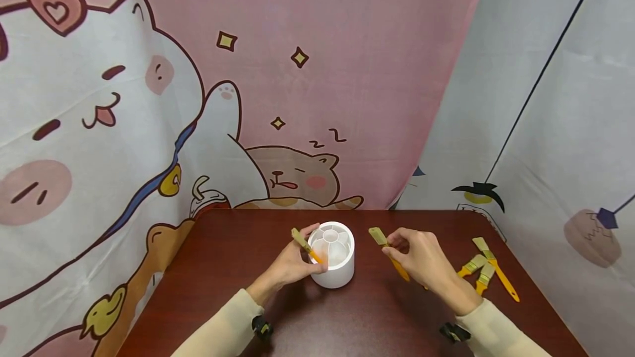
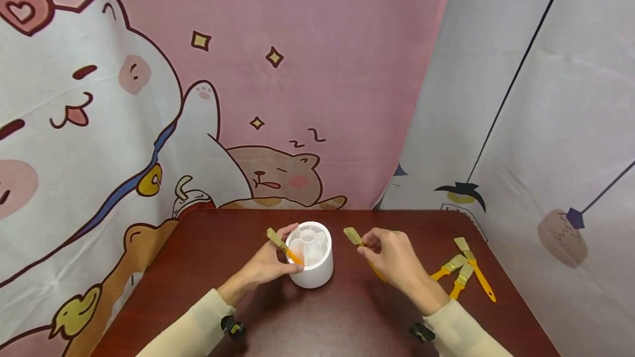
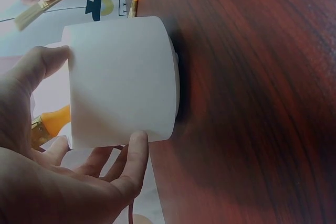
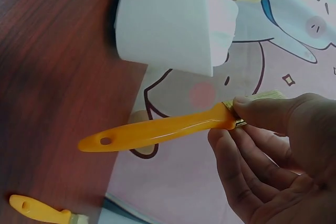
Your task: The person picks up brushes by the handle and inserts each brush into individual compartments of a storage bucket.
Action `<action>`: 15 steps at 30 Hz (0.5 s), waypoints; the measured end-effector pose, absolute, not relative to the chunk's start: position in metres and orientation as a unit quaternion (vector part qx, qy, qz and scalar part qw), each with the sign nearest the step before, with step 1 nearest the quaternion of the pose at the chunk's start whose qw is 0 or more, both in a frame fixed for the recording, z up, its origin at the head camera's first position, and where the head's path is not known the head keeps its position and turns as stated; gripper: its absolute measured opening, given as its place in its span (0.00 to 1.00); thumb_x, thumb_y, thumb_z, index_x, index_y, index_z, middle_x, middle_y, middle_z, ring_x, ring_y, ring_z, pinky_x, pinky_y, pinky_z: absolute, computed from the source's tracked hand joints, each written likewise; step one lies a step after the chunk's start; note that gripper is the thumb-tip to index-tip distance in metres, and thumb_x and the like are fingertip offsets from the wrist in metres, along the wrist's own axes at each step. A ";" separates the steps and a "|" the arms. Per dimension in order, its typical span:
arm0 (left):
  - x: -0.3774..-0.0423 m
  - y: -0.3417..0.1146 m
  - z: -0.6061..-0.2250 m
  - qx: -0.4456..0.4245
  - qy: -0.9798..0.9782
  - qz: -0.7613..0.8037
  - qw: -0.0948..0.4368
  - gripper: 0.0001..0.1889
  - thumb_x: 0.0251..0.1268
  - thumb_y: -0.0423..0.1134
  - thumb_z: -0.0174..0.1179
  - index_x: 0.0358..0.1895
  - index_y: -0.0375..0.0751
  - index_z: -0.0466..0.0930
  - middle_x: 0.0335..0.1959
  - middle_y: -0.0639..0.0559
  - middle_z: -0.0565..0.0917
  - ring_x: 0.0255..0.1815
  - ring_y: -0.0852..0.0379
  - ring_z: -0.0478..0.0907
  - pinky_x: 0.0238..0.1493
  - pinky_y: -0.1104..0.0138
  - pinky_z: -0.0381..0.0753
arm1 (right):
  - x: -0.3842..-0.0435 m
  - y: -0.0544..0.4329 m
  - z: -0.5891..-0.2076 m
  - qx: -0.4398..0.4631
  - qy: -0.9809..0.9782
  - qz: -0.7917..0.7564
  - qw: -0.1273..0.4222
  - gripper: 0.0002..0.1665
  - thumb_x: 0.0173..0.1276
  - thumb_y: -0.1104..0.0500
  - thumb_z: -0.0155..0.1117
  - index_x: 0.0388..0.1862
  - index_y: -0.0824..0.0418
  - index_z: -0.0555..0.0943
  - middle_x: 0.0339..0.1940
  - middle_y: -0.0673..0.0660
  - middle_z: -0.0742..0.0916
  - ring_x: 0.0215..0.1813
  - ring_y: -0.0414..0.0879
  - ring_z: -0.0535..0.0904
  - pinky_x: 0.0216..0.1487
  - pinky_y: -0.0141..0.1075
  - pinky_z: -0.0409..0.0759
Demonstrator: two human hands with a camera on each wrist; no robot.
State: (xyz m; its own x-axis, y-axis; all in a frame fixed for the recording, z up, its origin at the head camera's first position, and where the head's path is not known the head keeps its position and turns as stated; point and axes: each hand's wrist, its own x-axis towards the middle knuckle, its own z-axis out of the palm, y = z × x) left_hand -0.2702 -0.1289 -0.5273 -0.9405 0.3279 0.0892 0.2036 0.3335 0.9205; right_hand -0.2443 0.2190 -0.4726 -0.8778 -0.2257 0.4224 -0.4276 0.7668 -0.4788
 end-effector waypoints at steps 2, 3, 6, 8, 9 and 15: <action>-0.270 -0.129 -0.527 0.162 0.815 0.553 0.056 0.57 0.60 0.33 0.88 0.92 0.54 0.67 0.83 0.39 0.80 0.76 0.38 0.82 0.77 0.40 0.79 | -0.243 0.217 -0.471 0.180 -0.922 0.293 0.179 0.10 0.68 0.60 0.91 0.41 0.53 0.94 0.34 0.44 0.95 0.35 0.33 0.89 0.39 0.32 0.89; -0.270 -0.129 -0.527 0.162 0.815 0.553 0.055 0.57 0.60 0.33 0.88 0.92 0.53 0.67 0.83 0.39 0.80 0.75 0.38 0.82 0.77 0.40 0.79 | -0.243 0.216 -0.470 0.182 -0.921 0.294 0.182 0.10 0.68 0.60 0.91 0.41 0.52 0.94 0.34 0.44 0.95 0.35 0.33 0.90 0.39 0.32 0.89; -0.271 -0.129 -0.528 0.163 0.817 0.550 0.053 0.57 0.60 0.33 0.88 0.92 0.53 0.67 0.83 0.38 0.80 0.76 0.39 0.82 0.78 0.40 0.78 | -0.241 0.213 -0.467 0.190 -0.915 0.299 0.192 0.11 0.68 0.60 0.91 0.40 0.50 0.94 0.34 0.42 0.95 0.35 0.32 0.90 0.39 0.32 0.89; -0.271 -0.129 -0.528 0.165 0.817 0.550 0.053 0.57 0.60 0.33 0.88 0.92 0.53 0.66 0.83 0.38 0.80 0.77 0.38 0.82 0.79 0.39 0.78 | -0.240 0.211 -0.465 0.197 -0.911 0.301 0.201 0.11 0.67 0.60 0.92 0.40 0.50 0.94 0.34 0.41 0.95 0.36 0.31 0.89 0.39 0.33 0.88; -0.271 -0.129 -0.528 0.165 0.817 0.550 0.052 0.57 0.60 0.33 0.88 0.92 0.52 0.66 0.83 0.38 0.80 0.77 0.38 0.82 0.79 0.39 0.78 | -0.239 0.210 -0.464 0.200 -0.910 0.300 0.205 0.11 0.67 0.60 0.92 0.40 0.49 0.94 0.34 0.41 0.95 0.36 0.31 0.89 0.39 0.33 0.88; -0.271 -0.129 -0.527 0.167 0.816 0.550 0.054 0.57 0.60 0.33 0.88 0.93 0.51 0.65 0.82 0.38 0.81 0.75 0.39 0.83 0.77 0.40 0.79 | -0.235 0.203 -0.456 0.206 -0.905 0.294 0.228 0.12 0.66 0.60 0.93 0.42 0.51 0.95 0.36 0.43 0.96 0.37 0.36 0.89 0.40 0.34 0.87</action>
